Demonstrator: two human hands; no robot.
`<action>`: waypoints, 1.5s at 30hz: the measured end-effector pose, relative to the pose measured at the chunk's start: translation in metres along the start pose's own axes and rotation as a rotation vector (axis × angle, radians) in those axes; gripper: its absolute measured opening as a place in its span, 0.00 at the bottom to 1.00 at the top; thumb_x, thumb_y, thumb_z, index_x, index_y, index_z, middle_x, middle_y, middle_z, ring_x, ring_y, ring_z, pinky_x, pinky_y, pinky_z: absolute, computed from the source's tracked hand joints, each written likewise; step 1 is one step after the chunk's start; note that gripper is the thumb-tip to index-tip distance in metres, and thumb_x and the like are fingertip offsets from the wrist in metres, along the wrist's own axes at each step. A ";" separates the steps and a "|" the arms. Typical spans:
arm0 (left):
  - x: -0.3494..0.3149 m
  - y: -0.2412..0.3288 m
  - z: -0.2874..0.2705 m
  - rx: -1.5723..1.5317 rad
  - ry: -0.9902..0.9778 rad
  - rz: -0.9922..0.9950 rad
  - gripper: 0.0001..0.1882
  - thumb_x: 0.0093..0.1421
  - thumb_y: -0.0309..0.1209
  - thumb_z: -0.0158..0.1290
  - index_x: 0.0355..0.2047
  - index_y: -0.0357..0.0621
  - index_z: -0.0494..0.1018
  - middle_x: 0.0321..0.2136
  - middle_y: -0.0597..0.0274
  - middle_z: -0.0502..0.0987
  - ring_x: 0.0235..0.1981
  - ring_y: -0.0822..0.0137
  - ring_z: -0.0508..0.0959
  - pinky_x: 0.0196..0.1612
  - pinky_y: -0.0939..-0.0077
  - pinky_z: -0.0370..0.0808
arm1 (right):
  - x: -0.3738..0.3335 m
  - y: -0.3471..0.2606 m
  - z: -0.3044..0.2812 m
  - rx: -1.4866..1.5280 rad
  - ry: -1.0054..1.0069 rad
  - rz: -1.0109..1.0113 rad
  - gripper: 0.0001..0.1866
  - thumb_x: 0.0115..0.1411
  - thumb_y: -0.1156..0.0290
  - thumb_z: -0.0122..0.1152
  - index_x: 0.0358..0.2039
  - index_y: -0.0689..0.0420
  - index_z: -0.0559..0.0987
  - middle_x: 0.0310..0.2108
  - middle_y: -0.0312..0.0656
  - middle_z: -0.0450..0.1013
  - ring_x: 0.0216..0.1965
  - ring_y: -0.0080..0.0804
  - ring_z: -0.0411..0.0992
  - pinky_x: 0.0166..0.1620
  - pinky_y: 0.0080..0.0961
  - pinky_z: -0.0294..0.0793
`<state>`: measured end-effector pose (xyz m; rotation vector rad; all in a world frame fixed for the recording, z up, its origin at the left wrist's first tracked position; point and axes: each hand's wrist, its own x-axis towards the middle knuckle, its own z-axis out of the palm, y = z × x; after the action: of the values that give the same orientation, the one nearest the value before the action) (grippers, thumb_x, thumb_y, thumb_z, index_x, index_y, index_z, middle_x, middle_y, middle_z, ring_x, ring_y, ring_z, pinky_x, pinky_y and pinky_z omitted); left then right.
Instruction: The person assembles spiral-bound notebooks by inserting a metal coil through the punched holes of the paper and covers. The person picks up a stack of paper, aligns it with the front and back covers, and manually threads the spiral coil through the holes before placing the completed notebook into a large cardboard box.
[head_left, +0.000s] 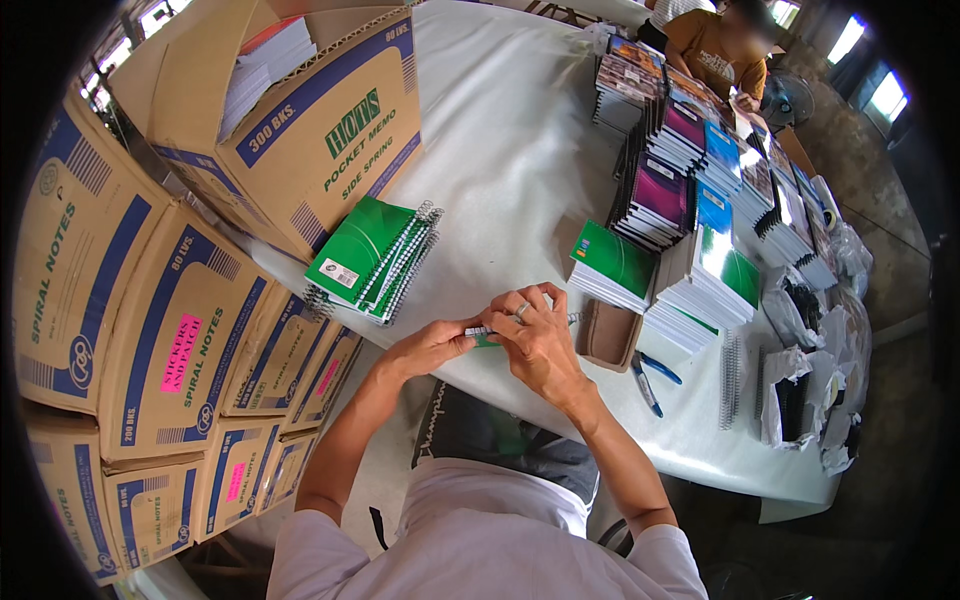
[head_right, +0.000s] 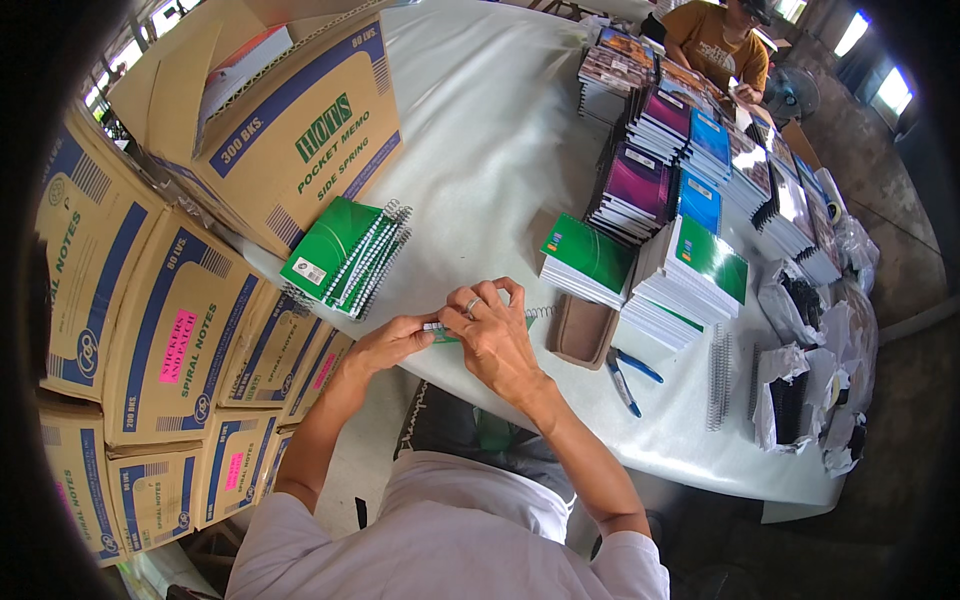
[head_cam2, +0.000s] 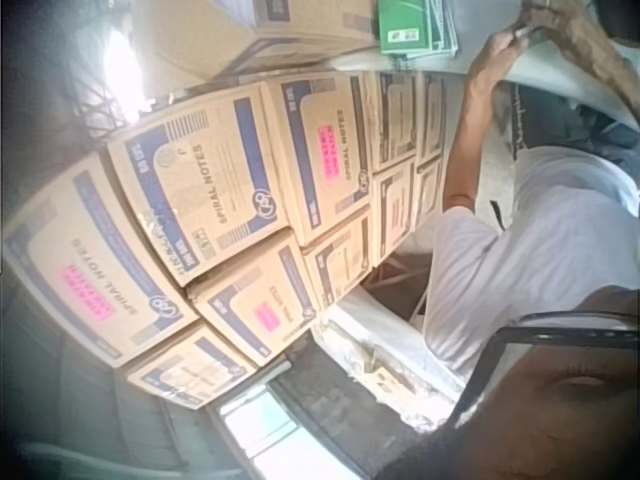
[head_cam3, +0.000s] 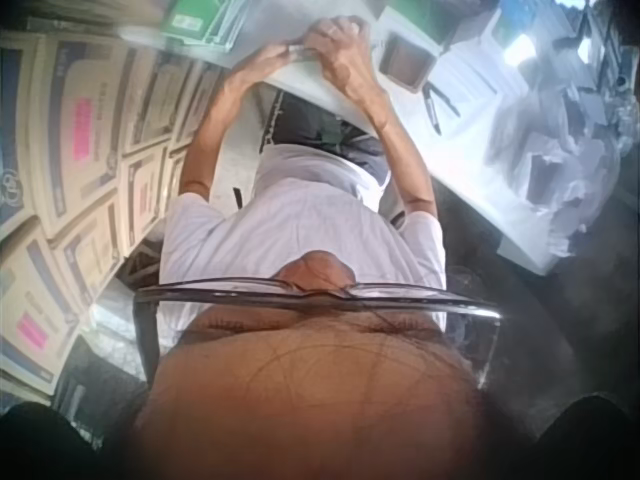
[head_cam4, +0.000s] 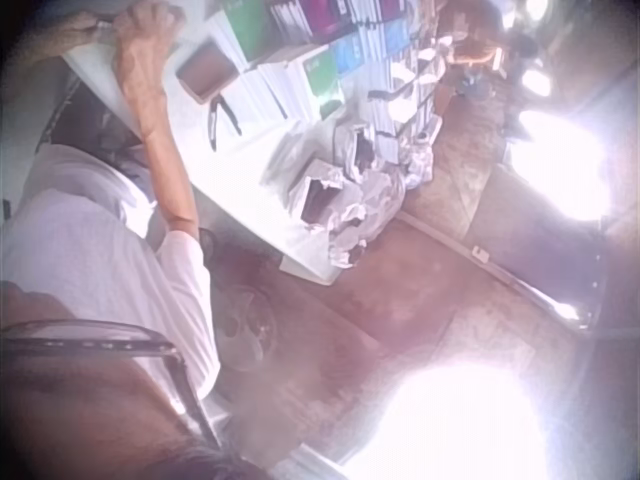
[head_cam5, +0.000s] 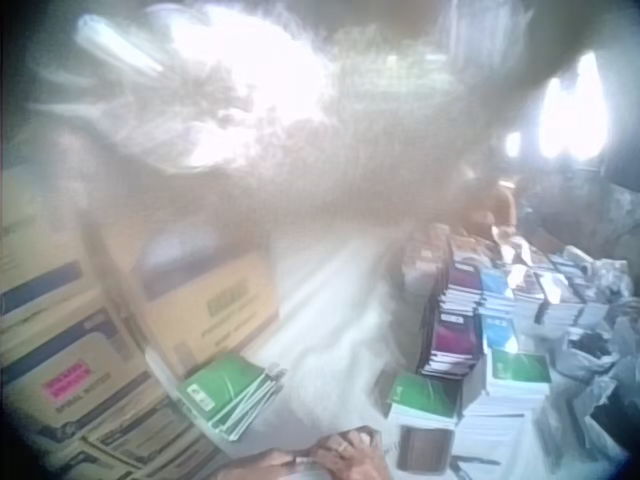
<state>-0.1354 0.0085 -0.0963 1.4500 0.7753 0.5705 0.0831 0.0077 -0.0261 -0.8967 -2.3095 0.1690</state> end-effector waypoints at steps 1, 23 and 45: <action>0.000 -0.001 0.000 -0.011 0.012 0.010 0.29 0.72 0.42 0.47 0.66 0.34 0.61 0.54 0.60 0.73 0.55 0.73 0.68 0.61 0.75 0.62 | 0.000 0.000 0.001 -0.005 0.002 -0.005 0.15 0.46 0.81 0.67 0.35 0.51 0.80 0.38 0.31 0.72 0.45 0.33 0.69 0.56 0.45 0.59; -0.005 0.007 0.002 0.144 0.005 0.093 0.26 0.70 0.43 0.49 0.59 0.35 0.69 0.43 0.59 0.77 0.44 0.73 0.70 0.51 0.74 0.68 | 0.000 -0.013 0.001 -0.091 -0.078 -0.064 0.12 0.50 0.75 0.65 0.38 0.56 0.80 0.37 0.35 0.72 0.46 0.33 0.69 0.59 0.49 0.58; 0.040 0.037 0.102 1.078 0.590 0.367 0.34 0.62 0.34 0.58 0.67 0.47 0.59 0.56 0.53 0.75 0.51 0.51 0.79 0.50 0.62 0.78 | -0.165 0.011 -0.075 -0.071 0.163 0.768 0.27 0.59 0.72 0.62 0.61 0.46 0.74 0.43 0.52 0.70 0.45 0.46 0.69 0.49 0.42 0.69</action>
<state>-0.0289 -0.0253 -0.0687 2.4944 1.4142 0.9543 0.2266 -0.0981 -0.0577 -1.7273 -1.7272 0.3213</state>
